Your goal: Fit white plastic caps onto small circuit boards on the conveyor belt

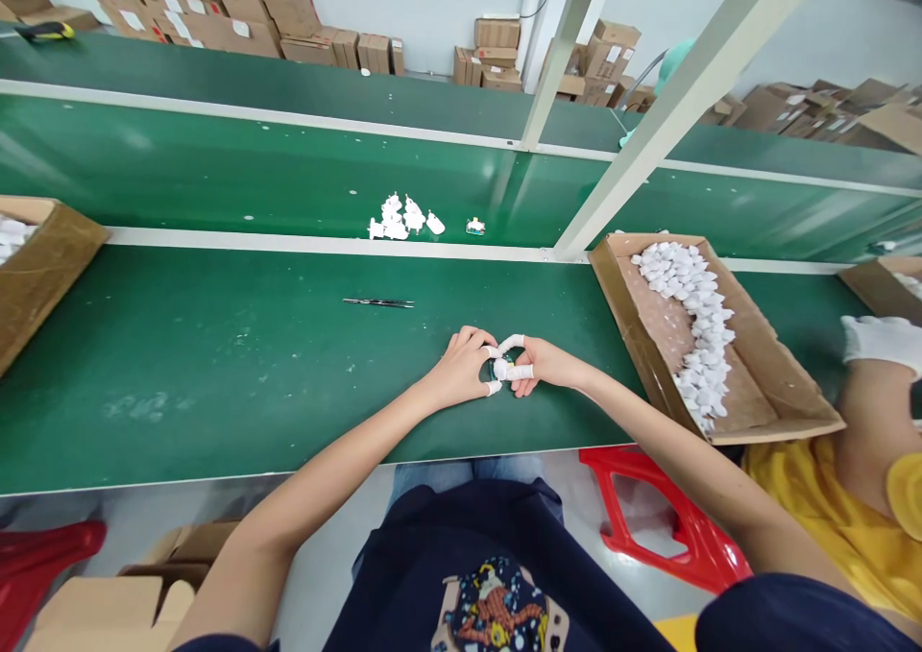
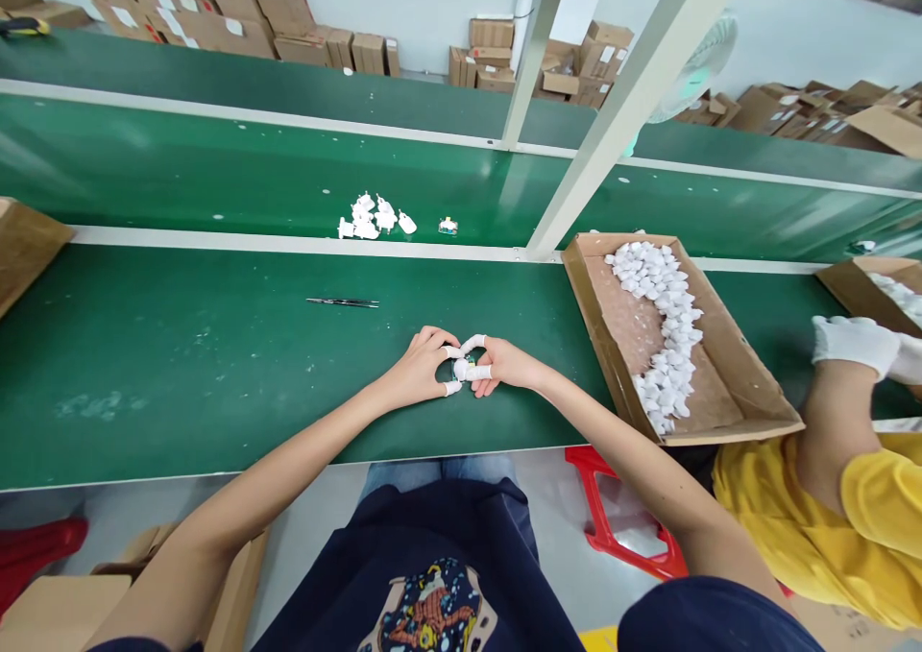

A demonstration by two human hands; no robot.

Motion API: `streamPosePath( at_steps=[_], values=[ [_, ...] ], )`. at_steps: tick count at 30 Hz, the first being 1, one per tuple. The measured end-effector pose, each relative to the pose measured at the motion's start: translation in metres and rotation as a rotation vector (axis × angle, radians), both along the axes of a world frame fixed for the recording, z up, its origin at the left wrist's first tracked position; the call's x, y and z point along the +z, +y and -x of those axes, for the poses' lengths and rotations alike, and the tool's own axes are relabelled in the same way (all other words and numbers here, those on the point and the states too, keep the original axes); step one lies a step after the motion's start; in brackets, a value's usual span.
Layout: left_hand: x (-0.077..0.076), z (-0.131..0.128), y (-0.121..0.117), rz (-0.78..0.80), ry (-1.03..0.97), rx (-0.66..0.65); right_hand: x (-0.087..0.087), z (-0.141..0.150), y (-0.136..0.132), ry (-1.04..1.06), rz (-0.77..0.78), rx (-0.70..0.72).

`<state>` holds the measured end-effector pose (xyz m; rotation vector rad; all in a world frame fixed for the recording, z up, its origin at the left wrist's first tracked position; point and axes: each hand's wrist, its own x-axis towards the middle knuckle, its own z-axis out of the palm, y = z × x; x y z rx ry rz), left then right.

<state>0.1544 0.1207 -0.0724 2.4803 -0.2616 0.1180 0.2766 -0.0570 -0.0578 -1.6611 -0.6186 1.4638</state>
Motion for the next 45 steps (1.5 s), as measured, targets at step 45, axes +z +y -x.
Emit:
streamPosePath(
  at_steps=[45],
  values=[
    [0.005,0.002,0.014,-0.077,-0.060,0.180,0.016,-0.169,0.109,-1.482,0.445,0.077]
  ],
)
